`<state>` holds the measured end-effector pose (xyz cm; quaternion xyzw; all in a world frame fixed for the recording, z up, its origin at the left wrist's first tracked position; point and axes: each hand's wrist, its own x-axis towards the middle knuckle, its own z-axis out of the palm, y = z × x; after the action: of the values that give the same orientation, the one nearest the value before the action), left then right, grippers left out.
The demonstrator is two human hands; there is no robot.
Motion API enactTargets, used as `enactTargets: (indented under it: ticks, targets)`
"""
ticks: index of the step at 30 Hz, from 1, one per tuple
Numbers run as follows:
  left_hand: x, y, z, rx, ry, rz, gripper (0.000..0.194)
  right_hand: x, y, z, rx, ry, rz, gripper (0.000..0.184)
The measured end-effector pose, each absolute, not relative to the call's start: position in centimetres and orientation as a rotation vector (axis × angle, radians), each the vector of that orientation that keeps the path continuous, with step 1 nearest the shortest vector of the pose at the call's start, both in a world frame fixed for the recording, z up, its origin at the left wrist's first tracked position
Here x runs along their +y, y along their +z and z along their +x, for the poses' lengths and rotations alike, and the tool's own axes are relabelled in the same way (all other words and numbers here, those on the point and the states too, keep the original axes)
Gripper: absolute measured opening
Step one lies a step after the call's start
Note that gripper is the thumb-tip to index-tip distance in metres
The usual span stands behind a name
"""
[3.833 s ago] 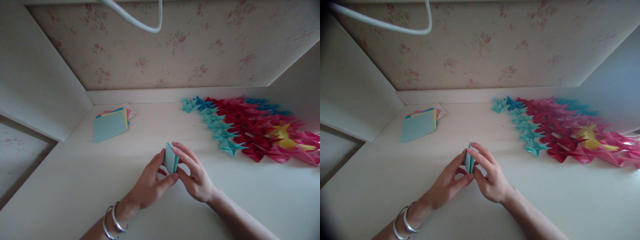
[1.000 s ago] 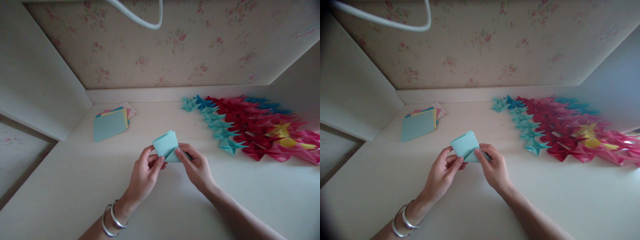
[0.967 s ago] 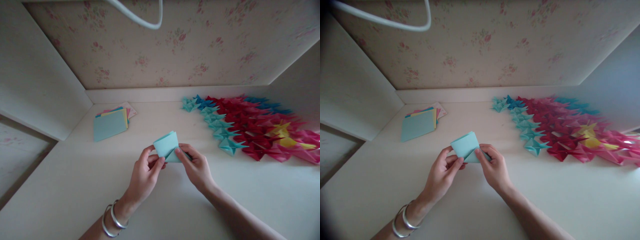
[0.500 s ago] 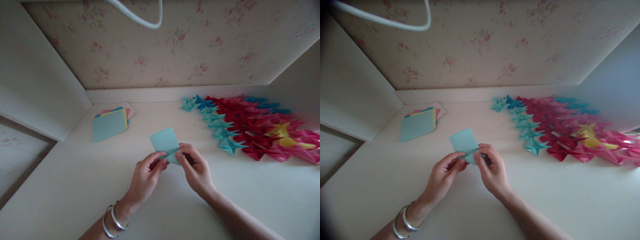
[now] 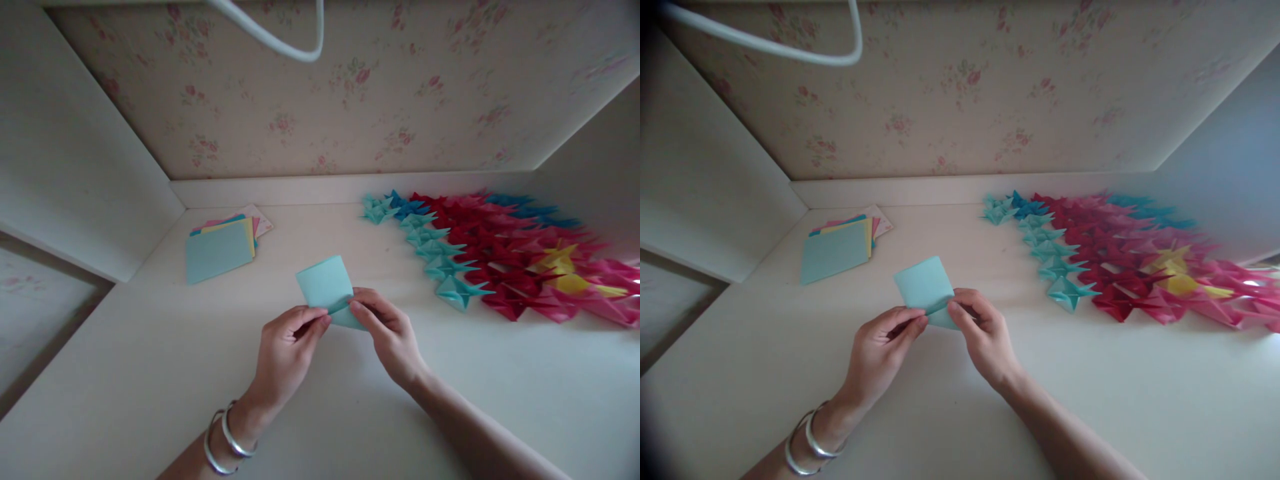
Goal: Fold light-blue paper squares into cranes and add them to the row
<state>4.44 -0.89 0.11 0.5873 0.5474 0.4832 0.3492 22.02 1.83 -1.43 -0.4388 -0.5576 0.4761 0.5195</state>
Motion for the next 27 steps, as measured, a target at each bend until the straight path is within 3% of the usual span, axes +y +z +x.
enactTargets:
  ticks: [7,13,18,27]
  targets:
    - [-0.78,-0.56,4.44,1.416,1.270,1.244,0.019,1.72,-1.36,21.45,-1.335,1.155,-1.162,0.021]
    - [-0.49,-0.42,4.80,1.258,1.351,0.995,0.029,1.56,-1.37,21.35,-1.382,1.106,-1.122,0.015]
    - [-0.51,-0.63,4.67,1.346,1.353,1.018,0.010,1.64,-1.56,21.57,-1.433,1.121,-1.043,0.012]
    - [-0.32,-0.58,4.54,1.389,1.343,0.962,0.014,1.47,-1.63,22.21,-1.537,1.138,-1.031,0.014]
